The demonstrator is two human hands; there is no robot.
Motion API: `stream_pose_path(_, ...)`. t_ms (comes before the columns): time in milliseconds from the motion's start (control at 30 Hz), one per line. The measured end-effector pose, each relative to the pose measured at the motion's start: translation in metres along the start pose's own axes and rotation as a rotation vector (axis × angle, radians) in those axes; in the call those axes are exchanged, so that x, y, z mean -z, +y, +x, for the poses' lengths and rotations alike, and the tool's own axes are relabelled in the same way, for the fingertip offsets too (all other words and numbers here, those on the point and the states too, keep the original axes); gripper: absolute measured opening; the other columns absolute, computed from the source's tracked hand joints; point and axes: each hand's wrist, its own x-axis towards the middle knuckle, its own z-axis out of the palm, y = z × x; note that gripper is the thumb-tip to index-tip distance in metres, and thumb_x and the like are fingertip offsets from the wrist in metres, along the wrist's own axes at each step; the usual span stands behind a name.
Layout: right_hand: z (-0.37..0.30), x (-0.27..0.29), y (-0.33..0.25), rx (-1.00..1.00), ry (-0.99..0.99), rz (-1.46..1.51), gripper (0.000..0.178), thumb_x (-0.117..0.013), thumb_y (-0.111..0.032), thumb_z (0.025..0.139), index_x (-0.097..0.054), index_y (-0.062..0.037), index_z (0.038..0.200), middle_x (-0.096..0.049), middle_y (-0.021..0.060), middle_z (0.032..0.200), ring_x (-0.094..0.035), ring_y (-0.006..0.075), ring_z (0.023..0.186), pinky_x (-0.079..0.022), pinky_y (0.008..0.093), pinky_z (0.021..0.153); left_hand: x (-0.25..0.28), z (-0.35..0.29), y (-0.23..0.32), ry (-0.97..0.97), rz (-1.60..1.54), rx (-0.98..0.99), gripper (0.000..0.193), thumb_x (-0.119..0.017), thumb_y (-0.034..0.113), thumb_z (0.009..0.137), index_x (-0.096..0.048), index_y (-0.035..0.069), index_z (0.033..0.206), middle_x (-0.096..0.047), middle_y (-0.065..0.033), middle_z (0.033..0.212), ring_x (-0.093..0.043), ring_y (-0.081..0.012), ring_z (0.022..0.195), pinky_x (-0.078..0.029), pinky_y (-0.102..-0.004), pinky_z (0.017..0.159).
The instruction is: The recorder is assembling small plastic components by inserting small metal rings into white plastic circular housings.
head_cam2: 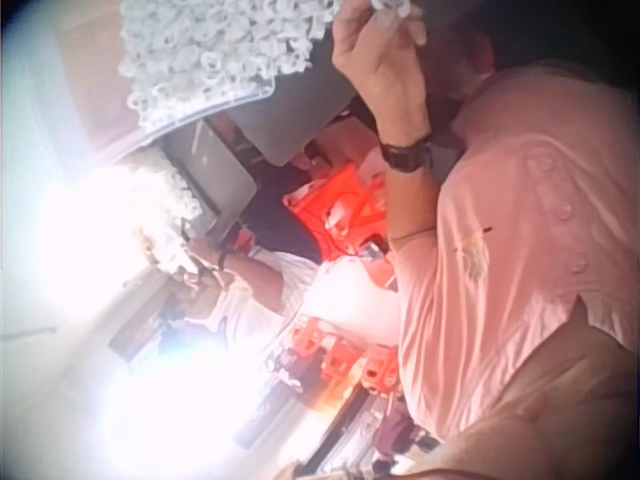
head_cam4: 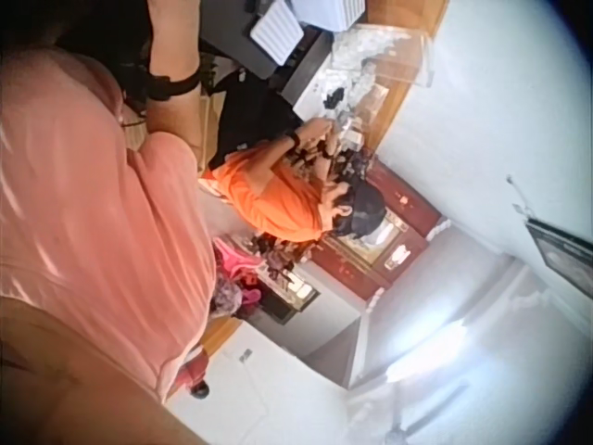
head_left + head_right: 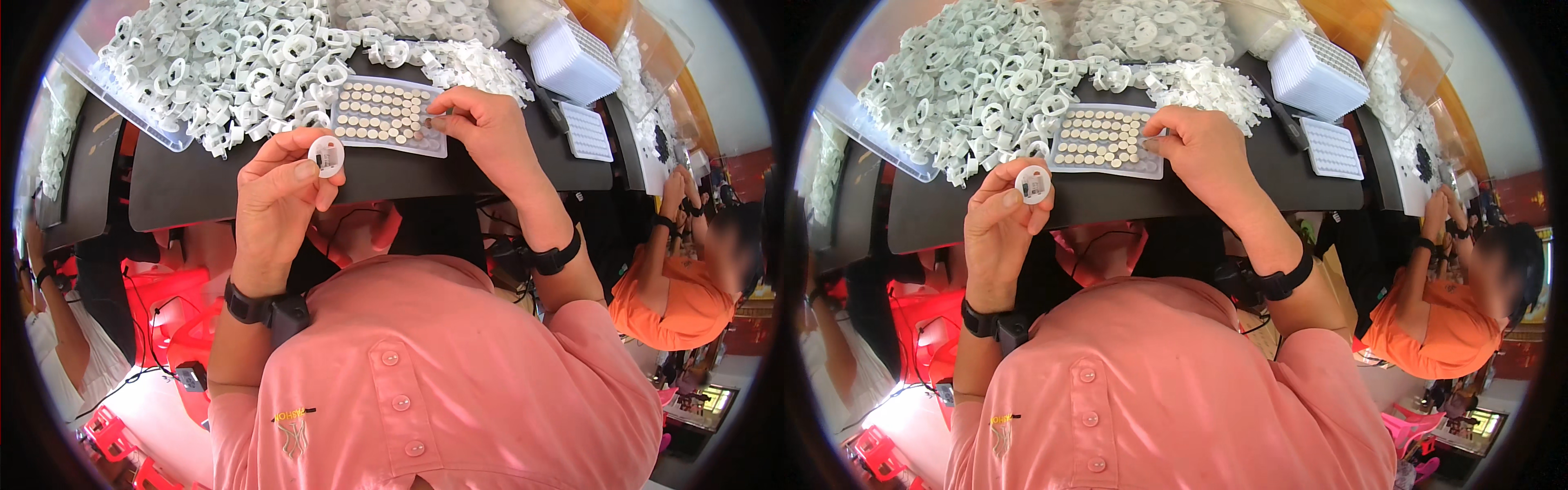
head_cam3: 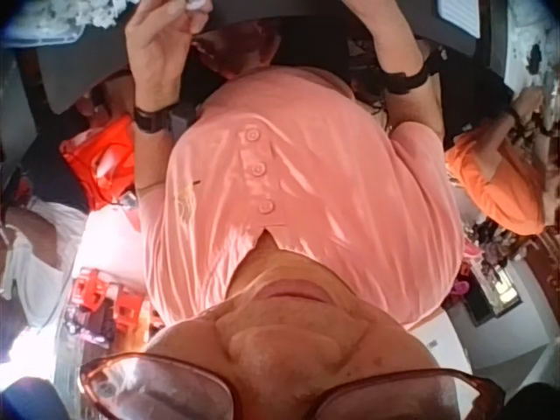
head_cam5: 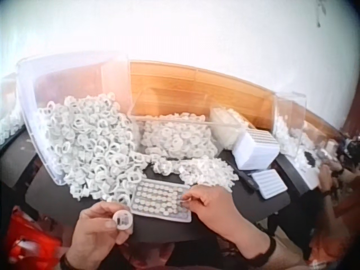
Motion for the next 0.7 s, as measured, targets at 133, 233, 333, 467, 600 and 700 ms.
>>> stream_pose_path(133, 0.004, 0.001, -0.008, -0.012, -0.061, -0.095, 0.012, -0.070, -0.009, 0.082, -0.072, -0.0059, 0.094, -0.065, 0.0029, 0.072, -0.054, 0.0096, 0.063, -0.043, 0.0260, 0.060, 0.004, 0.000, 0.001, -0.024, -0.018, 0.033, 0.030, -0.067, 0.005, 0.086, -0.064, -0.006, 0.114, -0.067, -0.0169, 0.096, -0.064, -0.0192, 0.074, -0.045, -0.0270, 0.058)
stream_pose_path(233, 0.007, 0.001, -0.009, 0.038, -0.078, -0.126, 0.013, -0.070, -0.010, 0.081, -0.071, -0.0072, 0.093, -0.064, 0.0067, 0.071, -0.056, 0.0149, 0.062, -0.044, 0.0296, 0.060, 0.001, -0.001, 0.002, -0.026, -0.012, 0.031, 0.031, -0.066, 0.005, 0.086, -0.064, -0.007, 0.114, -0.067, -0.0170, 0.096, -0.064, -0.0192, 0.074, -0.045, -0.0273, 0.058)
stream_pose_path(333, 0.009, 0.002, -0.010, 0.056, -0.106, -0.224, 0.012, -0.067, -0.011, 0.082, -0.068, -0.0072, 0.093, -0.066, 0.0104, 0.074, -0.061, 0.0239, 0.066, -0.046, 0.0344, 0.063, 0.001, -0.002, 0.003, -0.028, 0.003, 0.030, 0.030, -0.066, 0.004, 0.086, -0.064, -0.007, 0.115, -0.067, -0.0170, 0.096, -0.064, -0.0192, 0.074, -0.046, -0.0281, 0.059)
stream_pose_path(467, 0.010, 0.005, -0.012, 0.086, -0.151, -0.326, 0.013, -0.064, -0.009, 0.083, -0.065, -0.0084, 0.095, -0.067, 0.0124, 0.078, -0.064, 0.0320, 0.074, -0.048, 0.0405, 0.067, 0.003, 0.001, 0.001, -0.034, 0.015, 0.041, 0.030, -0.065, 0.004, 0.087, -0.064, -0.007, 0.115, -0.068, -0.0171, 0.097, -0.064, -0.0195, 0.075, -0.047, -0.0291, 0.061)
stream_pose_path(600, 0.009, 0.005, -0.011, 0.083, -0.159, -0.338, 0.013, -0.063, -0.009, 0.084, -0.064, -0.0084, 0.097, -0.068, 0.0132, 0.081, -0.065, 0.0330, 0.077, -0.048, 0.0425, 0.069, 0.003, 0.000, 0.000, -0.038, 0.014, 0.027, 0.031, -0.066, 0.005, 0.087, -0.064, -0.007, 0.116, -0.068, -0.0171, 0.098, -0.065, -0.0197, 0.076, -0.047, -0.0292, 0.061)
stream_pose_path(700, -0.001, 0.003, -0.014, 0.168, -0.024, -0.419, 0.009, -0.063, -0.007, 0.085, -0.062, -0.0071, 0.094, -0.069, 0.0127, 0.086, -0.067, 0.0346, 0.081, -0.050, 0.0437, 0.071, 0.002, 0.000, 0.000, -0.044, 0.014, 0.041, 0.030, -0.065, 0.003, 0.088, -0.063, -0.006, 0.116, -0.068, -0.0166, 0.098, -0.065, -0.0202, 0.077, -0.047, -0.0294, 0.061)
